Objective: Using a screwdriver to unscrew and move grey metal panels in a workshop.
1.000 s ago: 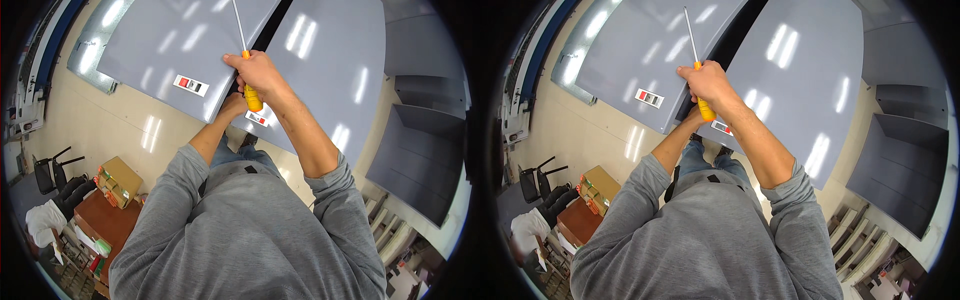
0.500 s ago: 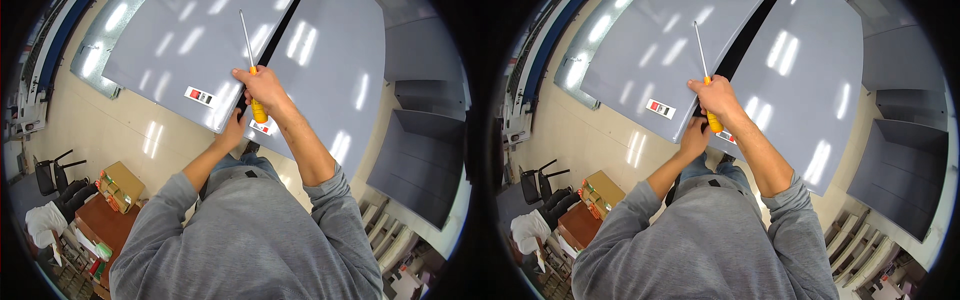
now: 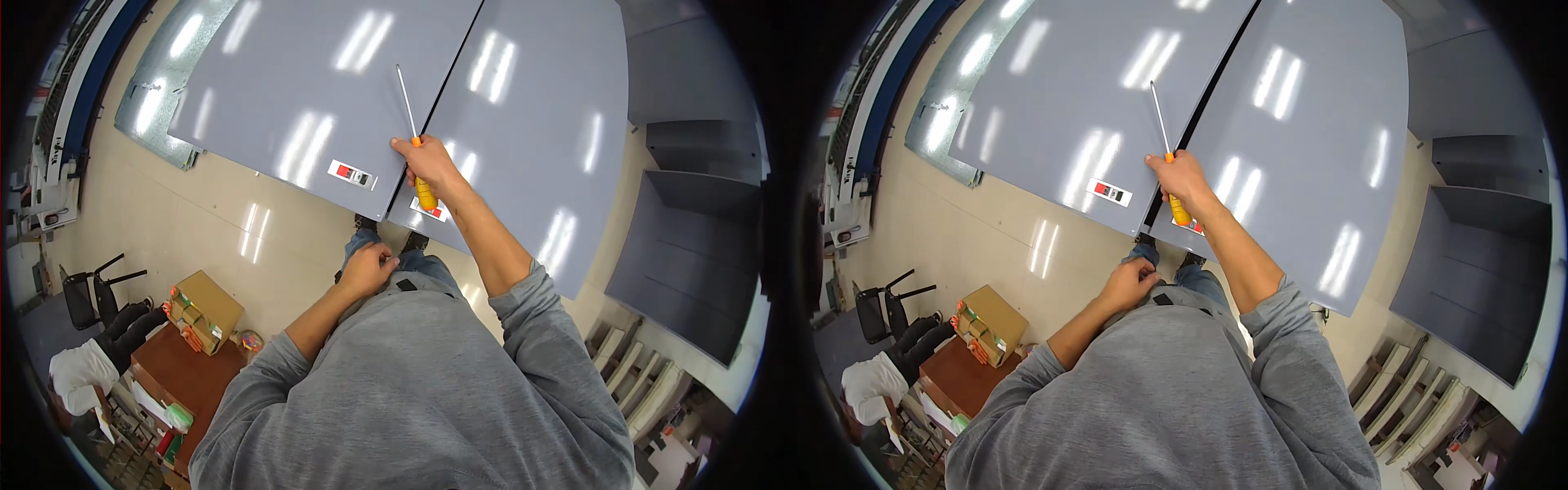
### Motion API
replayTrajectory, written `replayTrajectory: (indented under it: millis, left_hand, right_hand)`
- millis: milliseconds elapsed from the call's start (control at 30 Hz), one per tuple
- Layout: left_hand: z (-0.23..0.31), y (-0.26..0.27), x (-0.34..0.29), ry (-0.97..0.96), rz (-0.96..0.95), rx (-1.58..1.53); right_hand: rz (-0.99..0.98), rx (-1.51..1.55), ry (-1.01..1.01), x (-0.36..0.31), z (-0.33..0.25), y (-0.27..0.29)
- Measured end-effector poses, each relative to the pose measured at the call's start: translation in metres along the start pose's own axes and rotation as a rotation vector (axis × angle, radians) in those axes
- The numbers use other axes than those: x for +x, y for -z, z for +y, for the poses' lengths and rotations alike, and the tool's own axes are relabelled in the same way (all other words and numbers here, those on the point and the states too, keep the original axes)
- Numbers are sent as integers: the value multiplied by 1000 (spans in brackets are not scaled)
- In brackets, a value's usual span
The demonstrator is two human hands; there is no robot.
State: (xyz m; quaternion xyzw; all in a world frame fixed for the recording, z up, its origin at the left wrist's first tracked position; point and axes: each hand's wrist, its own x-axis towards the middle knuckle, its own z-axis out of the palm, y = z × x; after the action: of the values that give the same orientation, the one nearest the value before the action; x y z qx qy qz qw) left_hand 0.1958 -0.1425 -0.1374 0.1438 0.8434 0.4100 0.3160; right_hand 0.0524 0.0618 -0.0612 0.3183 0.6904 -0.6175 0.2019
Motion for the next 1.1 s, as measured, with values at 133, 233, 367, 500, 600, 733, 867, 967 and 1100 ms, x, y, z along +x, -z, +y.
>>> replayTrajectory:
  millis: [133, 233, 367, 500, 600, 733, 867, 967, 1100]
  left_hand:
    - [1, 2, 3, -20, 2, 9]
    - [1, 5, 3, -9, 0, 8]
    - [-1, 6, 1, -1, 2, 18]
    - [-4, 7, 1, 2, -4, 25]
    - [-5, 7, 1, 4, -9, 24]
    - [-1, 5, 0, 7, -14, 22]
    - [4, 4, 1, 2, -24, 24]
    - [4, 4, 0, -3, -21, 21]
    - [2, 4, -2, -17, -20, 23]
  right_hand:
    - [-5, -12, -39, 10, 13, 0]
    - [-6, -15, -61, 16, 20, 0]
    - [-9, -43, -83, 19, 23, 0]
    - [-19, -83, -77, 24, 25, 1]
    - [-14, -89, -76, 26, 26, 2]
    - [-26, -96, -65, 25, 25, 1]
    - [-16, -112, -81, 31, 30, 2]
    - [-32, -130, -76, 34, 31, 3]
    - [-37, -130, -74, 38, 35, 2]
